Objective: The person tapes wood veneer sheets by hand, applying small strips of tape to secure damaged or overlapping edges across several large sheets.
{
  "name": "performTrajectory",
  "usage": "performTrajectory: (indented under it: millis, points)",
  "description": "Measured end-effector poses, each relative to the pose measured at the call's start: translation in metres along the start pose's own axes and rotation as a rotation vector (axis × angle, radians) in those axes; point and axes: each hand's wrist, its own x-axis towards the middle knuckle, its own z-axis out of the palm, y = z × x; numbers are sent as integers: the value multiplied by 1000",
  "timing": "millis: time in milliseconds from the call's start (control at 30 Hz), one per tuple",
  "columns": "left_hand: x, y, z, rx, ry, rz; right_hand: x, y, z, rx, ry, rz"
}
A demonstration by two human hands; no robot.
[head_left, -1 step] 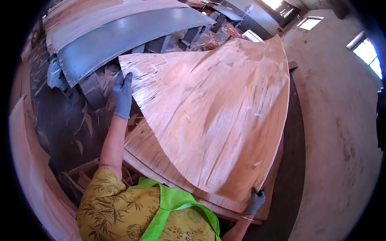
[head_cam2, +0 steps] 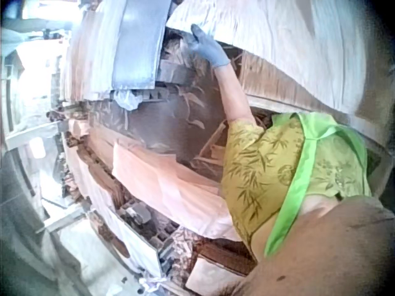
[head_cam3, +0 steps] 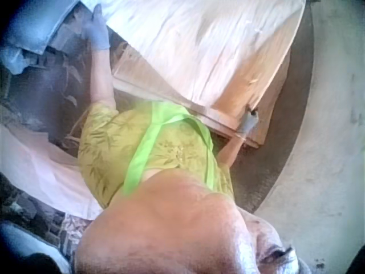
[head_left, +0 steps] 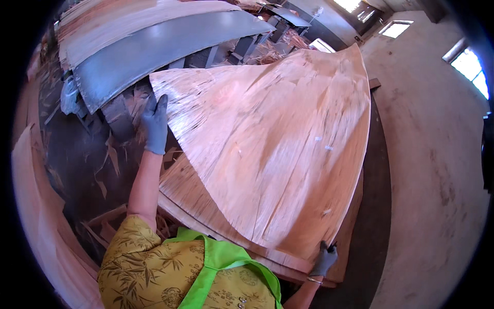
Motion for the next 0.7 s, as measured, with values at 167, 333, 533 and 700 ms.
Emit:
performTrajectory:
  millis: [167,333,533,700]
  points:
    - [-18,61,-13,-114,24,-64,-18,51,-11,33,-4,77]
    - [-33,62,-34,-97,-10,-73,-4,79,-31,66,-35,60]
    - [-42,-6,-41,-158,-3,-209,34,88,-58,83,-49,29]
    - [-66,-75,-48,3,-23,-320,49,95,-69,-56,-83,63]
